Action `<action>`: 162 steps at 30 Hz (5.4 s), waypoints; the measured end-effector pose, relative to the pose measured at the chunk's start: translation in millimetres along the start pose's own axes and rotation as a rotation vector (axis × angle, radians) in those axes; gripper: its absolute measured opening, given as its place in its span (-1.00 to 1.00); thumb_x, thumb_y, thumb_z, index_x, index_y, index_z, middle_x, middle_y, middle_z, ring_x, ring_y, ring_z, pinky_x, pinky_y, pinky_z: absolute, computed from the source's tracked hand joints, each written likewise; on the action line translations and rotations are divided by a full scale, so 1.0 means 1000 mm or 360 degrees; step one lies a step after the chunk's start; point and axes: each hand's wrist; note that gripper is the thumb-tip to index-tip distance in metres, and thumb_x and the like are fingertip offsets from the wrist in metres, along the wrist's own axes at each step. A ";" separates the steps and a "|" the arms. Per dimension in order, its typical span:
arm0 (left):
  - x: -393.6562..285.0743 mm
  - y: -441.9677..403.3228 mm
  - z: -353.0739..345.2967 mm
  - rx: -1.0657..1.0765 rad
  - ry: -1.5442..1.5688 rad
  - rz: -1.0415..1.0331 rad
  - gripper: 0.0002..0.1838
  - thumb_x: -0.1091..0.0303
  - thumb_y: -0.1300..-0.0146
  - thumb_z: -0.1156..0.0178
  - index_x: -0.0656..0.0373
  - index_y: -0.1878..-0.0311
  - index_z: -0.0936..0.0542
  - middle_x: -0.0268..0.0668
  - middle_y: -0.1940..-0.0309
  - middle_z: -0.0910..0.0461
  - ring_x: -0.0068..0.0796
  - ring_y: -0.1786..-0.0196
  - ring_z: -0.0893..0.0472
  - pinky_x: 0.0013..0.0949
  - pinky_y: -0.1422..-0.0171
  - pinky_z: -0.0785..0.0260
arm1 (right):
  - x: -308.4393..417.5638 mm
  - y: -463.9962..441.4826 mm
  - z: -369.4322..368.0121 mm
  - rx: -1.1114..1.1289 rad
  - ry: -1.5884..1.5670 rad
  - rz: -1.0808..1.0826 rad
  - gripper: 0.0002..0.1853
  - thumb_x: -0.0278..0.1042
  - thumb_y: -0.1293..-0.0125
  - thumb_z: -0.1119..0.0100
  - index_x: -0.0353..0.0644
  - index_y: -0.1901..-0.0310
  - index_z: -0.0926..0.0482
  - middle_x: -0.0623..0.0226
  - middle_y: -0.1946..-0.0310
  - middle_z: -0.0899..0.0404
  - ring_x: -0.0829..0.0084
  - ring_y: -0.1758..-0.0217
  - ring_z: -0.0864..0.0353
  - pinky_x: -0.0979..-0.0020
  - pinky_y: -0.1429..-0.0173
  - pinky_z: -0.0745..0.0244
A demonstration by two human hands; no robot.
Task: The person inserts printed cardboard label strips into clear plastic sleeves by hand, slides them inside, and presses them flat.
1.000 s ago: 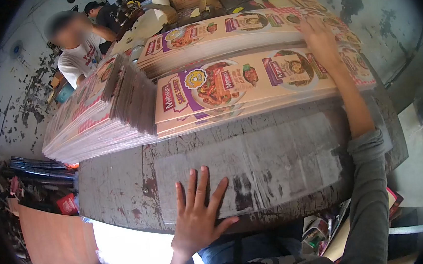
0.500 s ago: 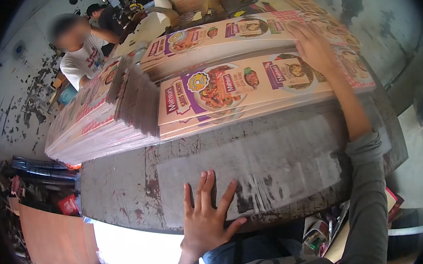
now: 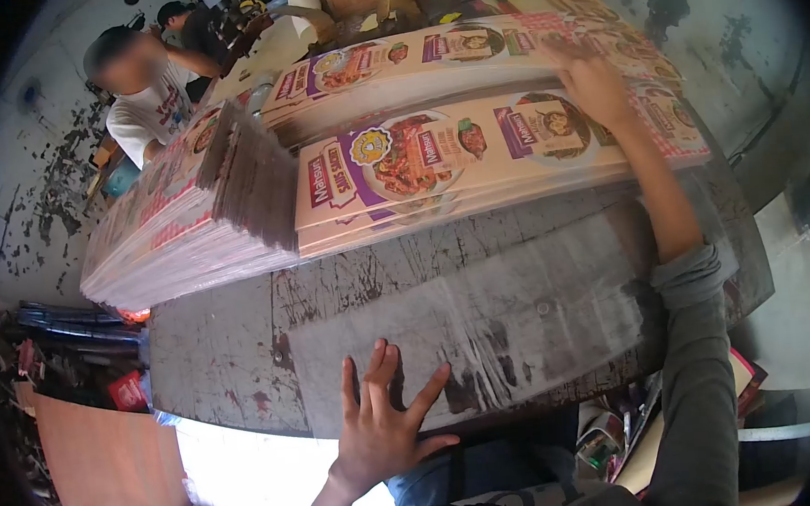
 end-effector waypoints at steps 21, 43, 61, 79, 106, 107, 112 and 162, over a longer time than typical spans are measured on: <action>0.030 -0.005 0.011 0.0199 0.0275 -0.0164 -0.12 -0.40 0.01 -0.07 -0.18 -0.35 -0.18 0.13 -0.22 -0.08 0.05 -0.42 0.06 0.21 -0.42 0.33 | 0.005 -0.022 0.041 0.0464 -0.0244 0.0078 -0.57 0.11 -0.17 -0.14 -0.11 0.17 -0.50 0.23 0.18 -0.42 0.22 0.04 -0.40 0.23 0.01 -0.30; 0.050 -0.090 -0.001 -0.0409 0.0052 -0.0194 -0.29 -0.03 -0.14 -0.17 0.37 -0.17 -0.31 -0.09 0.01 -0.28 -0.10 -0.02 -0.33 -0.11 -0.05 -0.23 | 0.007 -0.006 0.005 -0.0115 0.0230 -0.0142 0.06 0.40 0.10 -0.22 -0.06 -0.36 -0.06 0.00 -0.02 -0.20 0.06 -0.14 -0.14 -0.09 -0.23 0.11; 0.063 -0.104 -0.007 -0.0619 0.0851 -0.0169 -0.70 0.48 0.06 -0.35 0.20 0.24 -0.48 -0.36 0.40 -0.49 -0.38 0.34 -0.51 -0.33 0.09 -0.17 | 0.055 -0.032 0.080 -0.0467 0.0299 -0.0229 -0.33 0.39 0.03 -0.16 -0.17 0.23 -0.54 0.16 0.66 -0.54 0.18 0.57 -0.59 0.25 0.50 -0.42; 0.054 -0.099 -0.012 -0.0941 0.0533 -0.0598 -0.80 0.50 -0.04 -0.21 0.23 0.28 -0.41 -0.22 0.34 -0.57 -0.31 0.40 -0.55 -0.34 0.15 -0.41 | 0.094 -0.033 0.116 -0.0283 -0.0068 -0.0675 -0.37 0.40 -0.03 -0.09 -0.15 0.37 -0.53 0.36 0.65 -0.56 0.44 0.57 -0.59 0.44 0.40 -0.40; 0.029 -0.077 -0.013 -0.0732 0.0542 -0.0448 -0.79 0.41 -0.07 -0.23 0.08 0.18 -0.58 -0.28 0.42 -0.53 -0.26 0.49 -0.58 -0.27 0.46 -0.45 | 0.258 -0.001 0.088 -0.0238 -0.0993 0.0269 -0.47 0.11 0.05 -0.34 -0.29 0.59 -0.43 0.15 0.75 -0.46 0.18 0.66 -0.54 0.23 0.55 -0.40; 0.029 -0.075 -0.013 -0.0715 0.0511 -0.0428 -0.80 0.40 -0.06 -0.24 0.08 0.19 -0.58 -0.28 0.42 -0.53 -0.27 0.53 -0.57 -0.28 0.49 -0.45 | 0.250 0.004 0.086 -0.0164 -0.0973 0.0171 -0.47 0.12 0.04 -0.33 -0.27 0.58 -0.43 0.14 0.75 -0.46 0.19 0.66 -0.53 0.23 0.55 -0.39; 0.031 -0.071 -0.015 -0.0873 0.0673 -0.0269 -0.81 0.33 -0.02 -0.31 0.10 0.26 -0.60 -0.28 0.47 -0.53 -0.28 0.59 -0.55 -0.30 0.54 -0.41 | 0.190 0.032 0.079 -0.0045 -0.0823 0.0044 -0.46 0.20 -0.02 -0.28 -0.22 0.53 -0.45 0.21 0.74 -0.44 0.29 0.69 -0.49 0.29 0.55 -0.34; 0.085 0.020 0.007 -0.0829 0.1054 0.1073 -0.69 0.58 -0.03 -0.28 0.28 0.14 -0.44 -0.28 0.42 -0.59 -0.56 0.42 -0.56 -0.54 0.33 -0.38 | -0.010 0.152 0.138 0.0156 -0.0716 -0.0209 -0.59 -0.13 0.00 -0.38 -0.27 0.43 -0.39 0.52 0.54 -0.40 0.73 0.50 -0.27 0.62 0.46 -0.18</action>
Point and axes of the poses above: each hand's wrist, its own y-axis away from the middle knuckle, its own z-axis out of the back of the hand, x = y × z
